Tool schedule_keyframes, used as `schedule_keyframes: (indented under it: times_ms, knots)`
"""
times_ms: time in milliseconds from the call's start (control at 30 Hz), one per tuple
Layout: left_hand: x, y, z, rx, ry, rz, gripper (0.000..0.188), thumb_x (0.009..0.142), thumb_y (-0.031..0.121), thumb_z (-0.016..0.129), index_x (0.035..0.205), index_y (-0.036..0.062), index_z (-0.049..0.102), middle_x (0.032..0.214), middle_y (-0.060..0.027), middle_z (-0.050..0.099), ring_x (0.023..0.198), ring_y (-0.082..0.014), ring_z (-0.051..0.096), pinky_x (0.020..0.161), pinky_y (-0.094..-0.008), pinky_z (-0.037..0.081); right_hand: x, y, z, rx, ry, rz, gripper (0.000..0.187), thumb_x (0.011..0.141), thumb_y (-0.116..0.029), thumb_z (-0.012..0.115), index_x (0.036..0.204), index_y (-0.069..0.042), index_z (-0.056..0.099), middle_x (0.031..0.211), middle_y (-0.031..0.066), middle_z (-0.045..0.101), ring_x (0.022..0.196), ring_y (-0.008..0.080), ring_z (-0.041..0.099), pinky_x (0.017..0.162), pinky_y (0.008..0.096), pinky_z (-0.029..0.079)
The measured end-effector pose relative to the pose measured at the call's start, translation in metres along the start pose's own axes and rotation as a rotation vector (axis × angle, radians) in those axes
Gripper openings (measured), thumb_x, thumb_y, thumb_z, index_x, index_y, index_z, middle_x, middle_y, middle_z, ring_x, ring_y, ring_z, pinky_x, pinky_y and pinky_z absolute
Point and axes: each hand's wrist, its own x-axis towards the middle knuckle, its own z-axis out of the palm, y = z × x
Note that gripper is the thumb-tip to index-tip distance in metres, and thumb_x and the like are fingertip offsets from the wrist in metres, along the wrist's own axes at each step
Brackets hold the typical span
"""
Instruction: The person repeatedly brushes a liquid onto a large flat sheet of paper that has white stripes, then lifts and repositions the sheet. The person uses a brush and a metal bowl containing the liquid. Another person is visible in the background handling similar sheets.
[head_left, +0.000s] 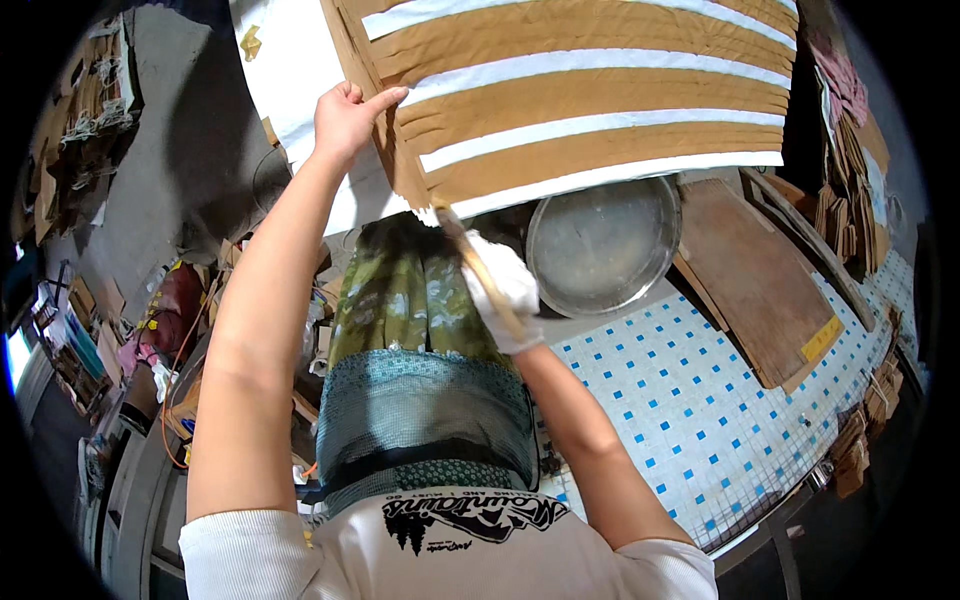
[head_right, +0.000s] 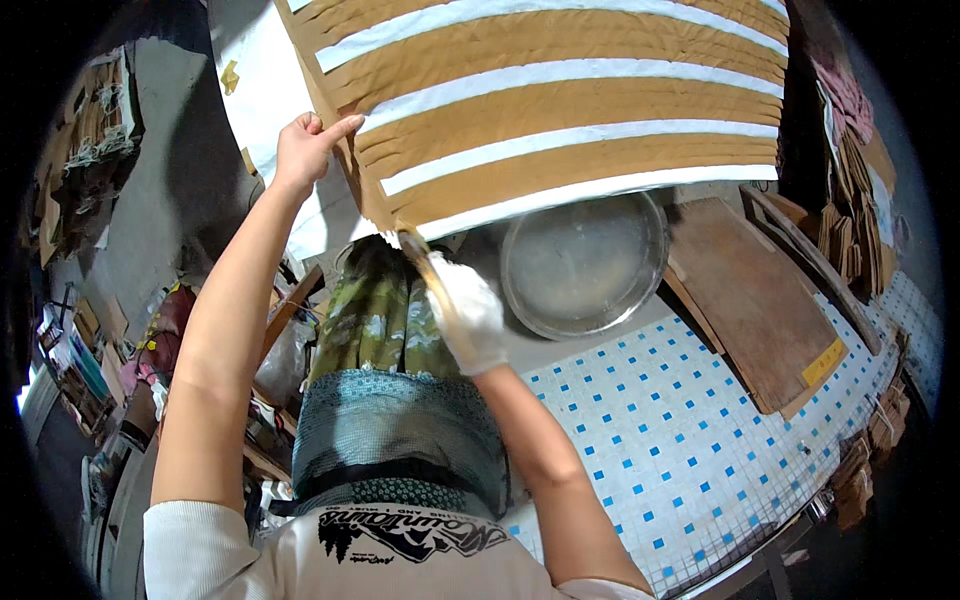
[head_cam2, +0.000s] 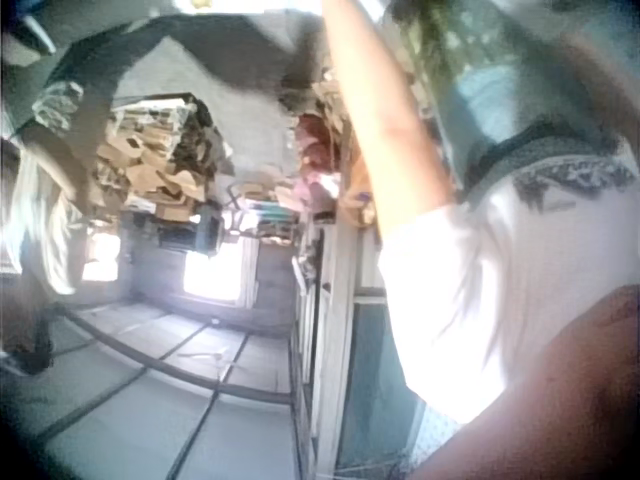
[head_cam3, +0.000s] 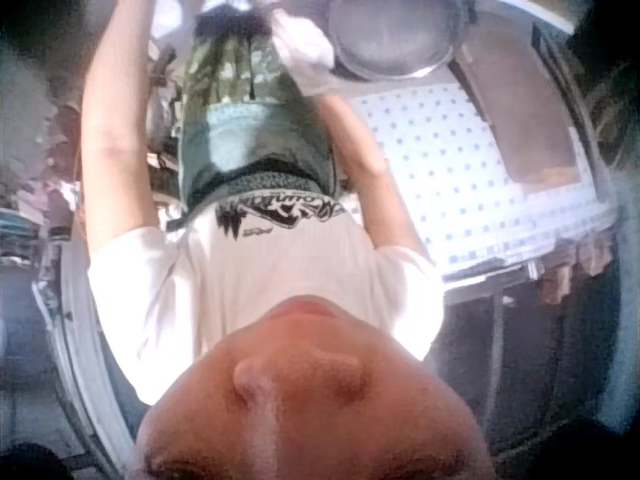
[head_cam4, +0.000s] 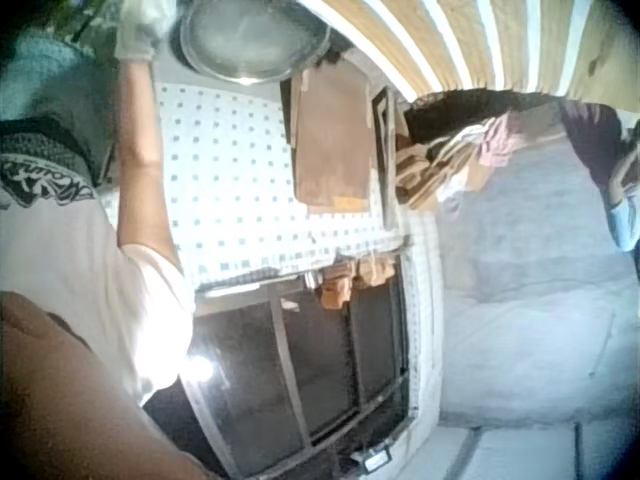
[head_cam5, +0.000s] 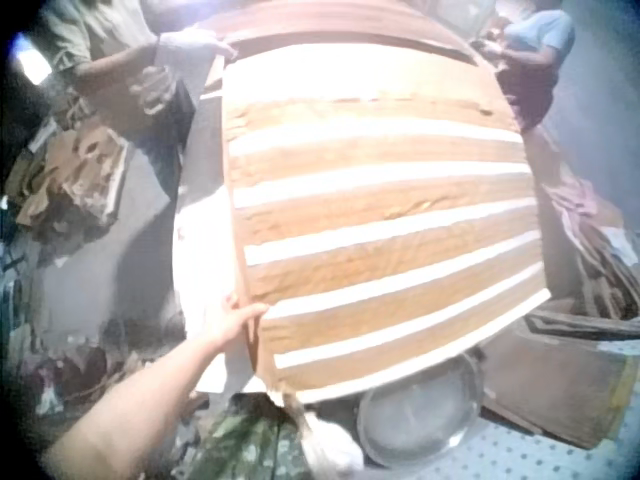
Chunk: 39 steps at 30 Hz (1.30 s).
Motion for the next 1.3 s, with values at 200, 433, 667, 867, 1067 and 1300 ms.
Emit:
schedule_keyframes:
  times_ms: [200, 433, 667, 867, 1067, 1300]
  knots:
    - [0.001, 0.001, -0.004, -0.032, -0.015, -0.075, 0.064, 0.075, 0.03, 0.092, 0.072, 0.0199, 0.03, 0.057, 0.008, 0.039, 0.042, -0.0042, 0.027, 0.037, -0.025, 0.022, 0.021, 0.01, -0.018, 0.209, 0.29, 0.029, 0.031, 0.089, -0.013, 0.072, 0.118, -0.002, 0.068, 0.092, 0.015, 0.066, 0.079, 0.0292, 0.066, 0.071, 0.0379, 0.054]
    - [0.009, -0.009, -0.003, 0.057, 0.001, -0.02, 0.063, 0.074, 0.03, 0.092, 0.071, 0.0188, 0.03, 0.059, 0.0074, 0.04, 0.044, -0.0049, 0.029, 0.037, -0.0249, 0.024, -0.005, 0.017, -0.008, -0.045, -0.16, -0.03, 0.048, 0.082, -0.014, 0.073, 0.129, -0.011, 0.065, 0.101, 0.0099, 0.068, 0.087, 0.0288, 0.067, 0.076, 0.04, 0.055]
    - [0.006, -0.012, -0.007, 0.041, 0.052, -0.038, 0.059, 0.077, 0.027, 0.091, 0.072, 0.0185, 0.033, 0.059, 0.0074, 0.039, 0.044, -0.0054, 0.031, 0.037, -0.0245, 0.025, 0.186, 0.011, -0.151, -0.086, 0.152, -0.482, 0.031, 0.086, -0.011, 0.073, 0.117, -0.013, 0.072, 0.106, 0.009, 0.071, 0.094, 0.0257, 0.068, 0.083, 0.0366, 0.055]
    - [-0.011, 0.041, -0.01, -0.165, -0.087, -0.137, 0.038, 0.084, 0.026, 0.083, 0.089, 0.0169, 0.047, 0.072, 0.005, 0.055, 0.059, -0.006, 0.052, 0.048, -0.0233, 0.038, 0.281, -0.067, -0.176, -0.243, 0.013, -0.585, 0.04, 0.091, -0.036, 0.065, 0.128, -0.022, 0.065, 0.126, 0.0117, 0.064, 0.121, 0.0226, 0.057, 0.102, 0.0455, 0.046]
    - [0.022, 0.066, -0.018, -0.052, -0.028, -0.116, 0.037, 0.087, 0.035, 0.081, 0.091, 0.0142, 0.05, 0.079, 0.0005, 0.061, 0.064, -0.0097, 0.06, 0.051, -0.0247, 0.043, 0.231, 0.014, -0.081, -0.3, 0.423, -0.634, 0.028, 0.081, -0.03, 0.071, 0.109, -0.029, 0.071, 0.095, -0.0005, 0.069, 0.092, 0.0232, 0.065, 0.086, 0.0441, 0.047]
    - [0.029, 0.059, -0.024, -0.01, -0.009, -0.205, 0.043, 0.082, 0.038, 0.085, 0.089, 0.0139, 0.05, 0.077, -0.0009, 0.061, 0.06, -0.0129, 0.062, 0.05, -0.0266, 0.046, 0.093, 0.051, -0.058, -0.389, -0.098, -0.575, 0.027, 0.084, -0.022, 0.059, 0.11, -0.021, 0.069, 0.098, -0.0009, 0.064, 0.093, 0.0196, 0.063, 0.082, 0.0407, 0.047]
